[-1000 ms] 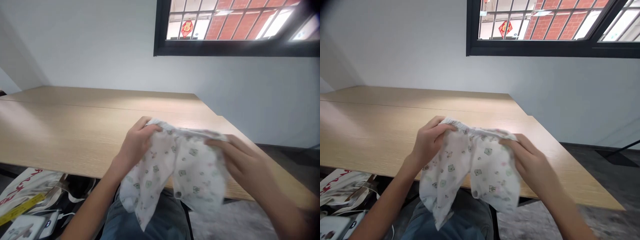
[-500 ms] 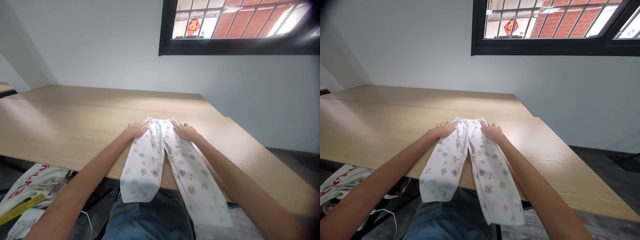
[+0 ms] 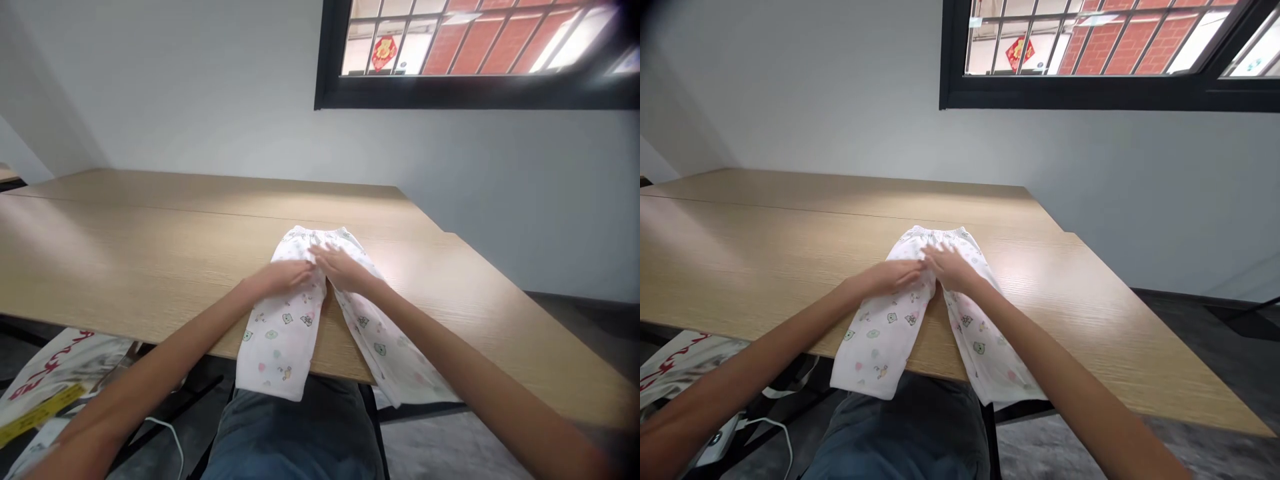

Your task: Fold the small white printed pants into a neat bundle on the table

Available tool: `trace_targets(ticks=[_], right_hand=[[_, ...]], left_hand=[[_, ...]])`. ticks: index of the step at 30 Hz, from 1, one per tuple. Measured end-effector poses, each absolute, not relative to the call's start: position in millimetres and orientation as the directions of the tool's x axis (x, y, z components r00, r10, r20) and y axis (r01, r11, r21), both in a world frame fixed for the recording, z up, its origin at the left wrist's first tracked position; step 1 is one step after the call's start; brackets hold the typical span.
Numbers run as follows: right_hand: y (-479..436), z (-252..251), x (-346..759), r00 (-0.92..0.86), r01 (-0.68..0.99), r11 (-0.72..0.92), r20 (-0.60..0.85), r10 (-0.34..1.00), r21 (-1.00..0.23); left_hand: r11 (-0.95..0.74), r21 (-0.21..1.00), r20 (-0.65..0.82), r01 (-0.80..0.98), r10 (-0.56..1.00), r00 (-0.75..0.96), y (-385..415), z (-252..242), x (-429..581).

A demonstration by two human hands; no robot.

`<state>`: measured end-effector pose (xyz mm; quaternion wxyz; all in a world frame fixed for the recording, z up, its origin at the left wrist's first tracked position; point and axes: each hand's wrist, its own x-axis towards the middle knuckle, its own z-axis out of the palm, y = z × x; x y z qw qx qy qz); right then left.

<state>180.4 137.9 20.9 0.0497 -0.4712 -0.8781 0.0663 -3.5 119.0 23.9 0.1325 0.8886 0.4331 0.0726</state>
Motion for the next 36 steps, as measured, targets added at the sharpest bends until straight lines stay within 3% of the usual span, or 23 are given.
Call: trace_targets(ticks=[2, 4, 7, 9, 11, 14, 17, 19, 24, 28, 31, 34, 36], right_hand=[[129.0, 16.2, 162.5, -0.751, 0.641, 0.732, 0.005, 0.660, -0.232], [133.1, 9.3, 147.5, -0.826, 0.553, 0.805, -0.016, 0.563, -0.215], [161.1, 2.2, 136.8, -0.714, 0.687, 0.699, -0.003, 0.700, -0.198], [183.4, 3.9, 139.9, -0.606, 0.771, 0.585, -0.008, 0.795, -0.250], [198.1, 11.1, 151.5, -0.575, 0.779, 0.530, -0.043, 0.817, -0.336], [198.4, 26.6, 182.1, -0.576, 0.733, 0.470, -0.080, 0.814, -0.492], [181.5, 39.6, 217.5, -0.569, 0.558, 0.364, -0.024, 0.822, -0.746], [168.5, 43.7, 235.7, -0.542, 0.462, 0.261, -0.036, 0.840, -0.848], [149.8, 37.6, 246.5, -0.521, 0.616, 0.153, -0.253, 0.815, -0.773], [152.8, 25.9, 240.0, -0.584, 0.573, 0.270, -0.154, 0.797, -0.774], [155.7, 20.3, 238.8, -0.591, 0.511, 0.295, -0.080, 0.803, -0.807], [156.4, 16.7, 239.7, -0.509, 0.481, 0.251, -0.034, 0.860, -0.840], [157.9, 13.4, 240.4, -0.362, 0.487, 0.222, 0.036, 0.931, -0.845]], left_hand=[[-0.635, 0.307, -0.017, 0.709, 0.741, 0.671, 85.2, 21.7, -3.2], [-0.655, 0.284, -0.026, 0.700, 0.725, 0.689, 47.8, 16.3, -3.8], [-0.694, 0.121, 0.016, 0.710, 0.717, 0.697, -5.1, 5.8, -5.9], [-0.704, -0.034, 0.109, 0.709, 0.703, 0.703, -30.1, 0.4, -8.5], [-0.686, -0.098, 0.191, 0.721, 0.698, 0.690, -42.6, -1.0, -11.8], [-0.674, 0.052, 0.187, 0.737, 0.731, 0.656, -36.6, 8.3, -12.5], [-0.650, 0.259, 0.091, 0.714, 0.753, 0.652, -2.3, 27.5, 2.8], [-0.664, 0.298, 0.085, 0.686, 0.734, 0.674, 32.9, 38.7, 25.3], [-0.731, 0.290, 0.010, 0.618, 0.648, 0.762, 100.5, 38.1, 101.4], [-0.793, 0.273, 0.000, 0.545, 0.566, 0.824, 59.1, 19.4, 140.3], [-0.821, 0.181, 0.089, 0.542, 0.562, 0.822, -2.7, 0.8, 152.5], [-0.740, -0.072, 0.459, 0.668, 0.571, 0.681, -40.2, -21.9, 161.1], [-0.642, -0.144, 0.655, 0.753, 0.509, 0.559, -45.0, -35.2, 167.6]])
